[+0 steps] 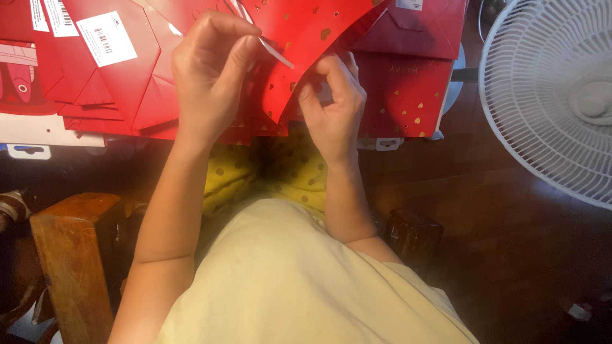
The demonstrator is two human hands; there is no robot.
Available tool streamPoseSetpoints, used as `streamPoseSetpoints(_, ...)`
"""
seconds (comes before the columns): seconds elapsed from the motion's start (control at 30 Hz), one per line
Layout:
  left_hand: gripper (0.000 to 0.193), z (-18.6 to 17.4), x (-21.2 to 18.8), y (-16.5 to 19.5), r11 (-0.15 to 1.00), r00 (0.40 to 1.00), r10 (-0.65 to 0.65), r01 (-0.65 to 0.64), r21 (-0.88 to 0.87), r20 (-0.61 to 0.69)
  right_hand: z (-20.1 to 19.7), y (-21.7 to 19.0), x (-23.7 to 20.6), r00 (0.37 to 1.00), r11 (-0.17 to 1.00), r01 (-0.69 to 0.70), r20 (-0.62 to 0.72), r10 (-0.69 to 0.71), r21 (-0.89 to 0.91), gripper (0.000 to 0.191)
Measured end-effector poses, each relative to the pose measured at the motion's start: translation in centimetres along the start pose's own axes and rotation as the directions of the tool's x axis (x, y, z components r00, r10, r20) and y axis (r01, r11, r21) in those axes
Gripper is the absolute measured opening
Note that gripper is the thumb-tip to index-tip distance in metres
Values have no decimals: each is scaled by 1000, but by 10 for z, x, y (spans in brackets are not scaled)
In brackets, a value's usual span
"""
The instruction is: The person assembles red Valentine's Day gift boxes by folding the cardboard and inserting white ribbon handles through the side slots. The person works on multiple boxes one at a time, stacking completed boxes on the table.
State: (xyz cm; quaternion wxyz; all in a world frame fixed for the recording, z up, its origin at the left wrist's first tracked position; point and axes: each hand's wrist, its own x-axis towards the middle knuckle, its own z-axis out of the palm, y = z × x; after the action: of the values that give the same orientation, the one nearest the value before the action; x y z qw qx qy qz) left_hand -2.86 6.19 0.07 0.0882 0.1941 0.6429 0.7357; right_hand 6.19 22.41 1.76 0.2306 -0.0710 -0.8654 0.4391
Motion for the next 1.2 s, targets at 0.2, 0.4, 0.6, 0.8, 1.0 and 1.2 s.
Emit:
streamPoseSetpoints(0.2, 18, 6, 6, 21, 985, 991, 45, -23, -170, 128, -3, 0, -1, 1000, 999, 15, 1, -15, 46, 12)
streamPoseSetpoints(0.4, 13, 7, 7, 24, 955, 972, 156, -194, 225, 178, -3, -2, -3, 1000, 997, 17, 3, -17, 71, 11)
streamPoseSetpoints(0.6, 7, 8, 2, 9, 1000, 993, 9, -6, -23, 116, -2, 1, -9, 978, 931, -203, 20, 207, 304, 11)
streamPoseSetpoints(0.8, 27, 4, 3, 17, 969, 974, 112, -151, 196, 196, 4, 12, -16, 963, 826, -255, 57, 263, 502, 14)
streamPoseSetpoints(1.0, 9, 8, 3, 17, 966, 981, 111, -144, 216, 158, 3, 20, -21, 920, 621, -369, 175, 352, 691, 14)
streamPoseSetpoints(1.2, 9, 8, -1, 12, 957, 980, 138, -169, 237, 145, 1, 27, -15, 932, 572, -355, 233, 277, 740, 17)
